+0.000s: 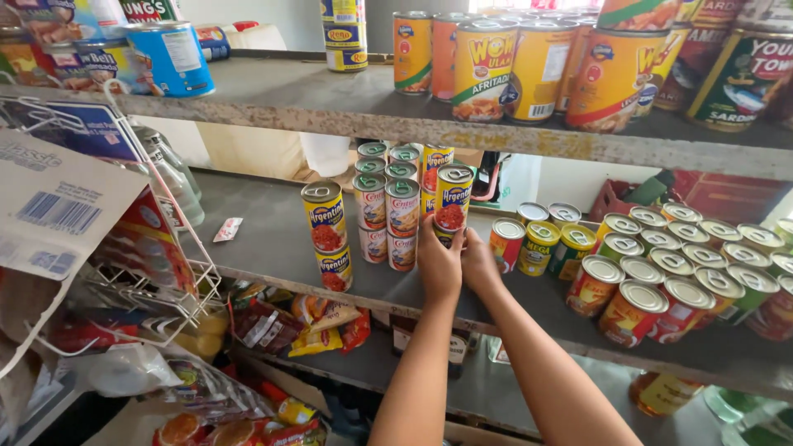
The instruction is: Stocking canned food items onto shelves from a cardboard box.
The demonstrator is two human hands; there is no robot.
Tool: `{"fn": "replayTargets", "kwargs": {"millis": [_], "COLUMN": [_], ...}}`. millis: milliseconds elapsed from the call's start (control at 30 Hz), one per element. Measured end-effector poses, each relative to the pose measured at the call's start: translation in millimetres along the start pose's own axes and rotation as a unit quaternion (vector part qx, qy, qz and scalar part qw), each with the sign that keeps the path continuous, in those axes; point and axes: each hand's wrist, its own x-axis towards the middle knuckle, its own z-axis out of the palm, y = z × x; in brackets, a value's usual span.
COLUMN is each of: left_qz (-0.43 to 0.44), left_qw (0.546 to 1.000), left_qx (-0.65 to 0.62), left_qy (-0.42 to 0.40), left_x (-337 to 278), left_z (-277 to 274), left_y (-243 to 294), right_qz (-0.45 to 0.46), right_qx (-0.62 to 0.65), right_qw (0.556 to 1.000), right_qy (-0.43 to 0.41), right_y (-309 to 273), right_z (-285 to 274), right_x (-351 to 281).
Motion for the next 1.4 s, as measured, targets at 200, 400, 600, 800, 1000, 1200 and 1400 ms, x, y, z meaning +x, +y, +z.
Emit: {"fn": "replayTargets", "kwargs": {"millis": [200,400,600,800,1000,1200,1400], "left_qz": [-0.030,-0.036,0.001,0.012,0.099,0.138,0.100], "left_qw": [0.999,0.999,0.999,0.998,0.991,0.981,0.985], "left_qx": [-0.021,-0.006,0.031,0.024,0.077,0.130,0.124], "left_qy": [-0.017,-0.016,-0.015,-0.053,-0.050,-0.044,-0.062], "left_x": [15,22,18,4,-6,-8,-3], "left_z": [13,27,39,31,19,19,12], "left_y": [-13,-26,-42,-24,6,3,11], "right_qz": [0.029,-0.031,-0.027,-0.032,-0.153,-0.063,-0.126], "right_qx": [-0.086,-0.060,-0.049,-0.102,0.057,0.173,0.093], "right_qw": [0.995,0.993,0.994,0.992,0.985,0.982,0.988], "right_qy": [0.034,0.093,0.098,0.070,0.050,0.043,0.004], "right_y": [-7,33,33,42,21,93,60], "right_z": [6,19,21,18,13,21,11], "right_x": [18,34,33,31,19,39,32]}}
